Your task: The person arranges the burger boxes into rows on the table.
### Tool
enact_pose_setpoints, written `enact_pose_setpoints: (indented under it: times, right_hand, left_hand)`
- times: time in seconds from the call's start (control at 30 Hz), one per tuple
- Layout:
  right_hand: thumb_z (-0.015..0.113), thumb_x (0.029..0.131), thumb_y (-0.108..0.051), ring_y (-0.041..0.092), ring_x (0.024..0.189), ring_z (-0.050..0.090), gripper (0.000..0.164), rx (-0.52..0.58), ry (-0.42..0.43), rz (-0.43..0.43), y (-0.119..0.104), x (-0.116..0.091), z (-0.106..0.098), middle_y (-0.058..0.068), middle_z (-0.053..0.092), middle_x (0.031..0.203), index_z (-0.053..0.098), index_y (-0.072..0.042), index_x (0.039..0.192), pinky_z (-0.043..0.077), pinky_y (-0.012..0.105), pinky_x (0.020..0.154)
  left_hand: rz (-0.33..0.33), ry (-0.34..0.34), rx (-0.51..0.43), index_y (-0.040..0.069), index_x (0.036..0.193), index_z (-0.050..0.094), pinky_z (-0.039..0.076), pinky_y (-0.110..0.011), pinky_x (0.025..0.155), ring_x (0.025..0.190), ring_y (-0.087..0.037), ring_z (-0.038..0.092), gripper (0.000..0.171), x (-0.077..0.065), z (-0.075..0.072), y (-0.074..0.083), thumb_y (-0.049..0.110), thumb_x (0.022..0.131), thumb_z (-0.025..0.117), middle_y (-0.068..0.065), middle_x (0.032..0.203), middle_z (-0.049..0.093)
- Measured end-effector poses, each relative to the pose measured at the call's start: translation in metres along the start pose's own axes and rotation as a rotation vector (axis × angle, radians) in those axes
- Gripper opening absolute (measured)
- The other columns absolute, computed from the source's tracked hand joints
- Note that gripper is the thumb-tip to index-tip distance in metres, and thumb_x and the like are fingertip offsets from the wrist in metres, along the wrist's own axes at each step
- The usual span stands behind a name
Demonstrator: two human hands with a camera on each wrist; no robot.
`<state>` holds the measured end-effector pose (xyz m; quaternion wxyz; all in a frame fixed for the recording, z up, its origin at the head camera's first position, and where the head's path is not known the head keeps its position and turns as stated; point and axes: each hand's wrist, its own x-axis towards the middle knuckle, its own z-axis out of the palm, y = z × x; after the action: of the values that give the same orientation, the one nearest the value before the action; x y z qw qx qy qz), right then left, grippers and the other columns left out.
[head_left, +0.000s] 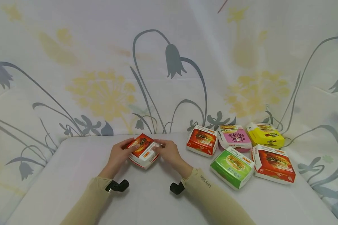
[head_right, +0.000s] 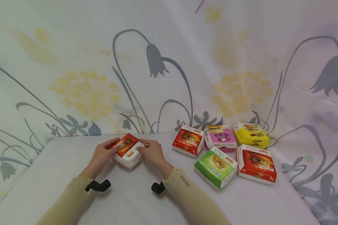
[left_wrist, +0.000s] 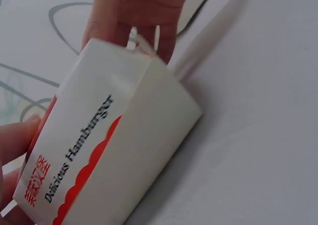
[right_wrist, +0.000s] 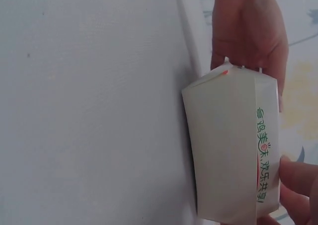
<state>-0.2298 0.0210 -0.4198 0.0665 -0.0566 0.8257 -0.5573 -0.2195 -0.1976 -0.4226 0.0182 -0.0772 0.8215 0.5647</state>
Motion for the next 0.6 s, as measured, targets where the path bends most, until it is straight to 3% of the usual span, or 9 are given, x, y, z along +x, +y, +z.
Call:
enact_pose_setpoints:
  times: [0.17, 0.3, 0.5, 0.6]
  right_hand:
    - [0.073, 0.091, -0.022, 0.025, 0.121, 0.056, 0.038, -0.008, 0.027, 0.015, -0.001, -0.003, 0.005, 0.010, 0.057, 0.140, 0.070, -0.018, 0.129, 0.052, 0.039, 0.092]
    - [0.073, 0.092, -0.022, 0.026, 0.122, 0.057, 0.037, -0.005, 0.052, 0.004, 0.000, -0.003, 0.007, 0.010, 0.058, 0.139, 0.070, -0.018, 0.128, 0.054, 0.036, 0.086]
    - [0.075, 0.090, -0.021, 0.020, 0.108, 0.060, 0.038, 0.009, 0.067, -0.010, -0.001, -0.006, 0.009, 0.009, 0.062, 0.133, 0.070, -0.015, 0.127, 0.053, 0.030, 0.076]
    - [0.074, 0.090, -0.021, 0.019, 0.101, 0.059, 0.038, 0.011, 0.072, -0.022, -0.001, -0.008, 0.009, 0.009, 0.063, 0.132, 0.070, -0.013, 0.127, 0.051, 0.027, 0.069]
  left_hand:
    - [0.008, 0.068, 0.013, 0.014, 0.146, 0.052, 0.030, -0.052, 0.113, 0.140, -0.034, 0.034, 0.063, -0.013, 0.000, -0.001, 0.037, 0.090, 0.073, -0.015, 0.151, 0.044]
    - [0.059, 0.117, 0.077, 0.014, 0.147, 0.050, 0.028, -0.056, 0.112, 0.143, -0.035, 0.030, 0.065, -0.026, 0.001, 0.000, 0.037, 0.090, 0.073, -0.014, 0.153, 0.042]
    - [0.110, 0.175, 0.216, 0.009, 0.146, 0.050, 0.035, -0.057, 0.106, 0.134, -0.036, 0.042, 0.067, -0.044, 0.004, 0.003, 0.036, 0.090, 0.073, -0.018, 0.147, 0.047]
    - [0.140, 0.179, 0.237, 0.005, 0.147, 0.048, 0.039, -0.055, 0.103, 0.131, -0.035, 0.045, 0.069, -0.050, 0.006, 0.003, 0.033, 0.089, 0.074, -0.017, 0.150, 0.045]
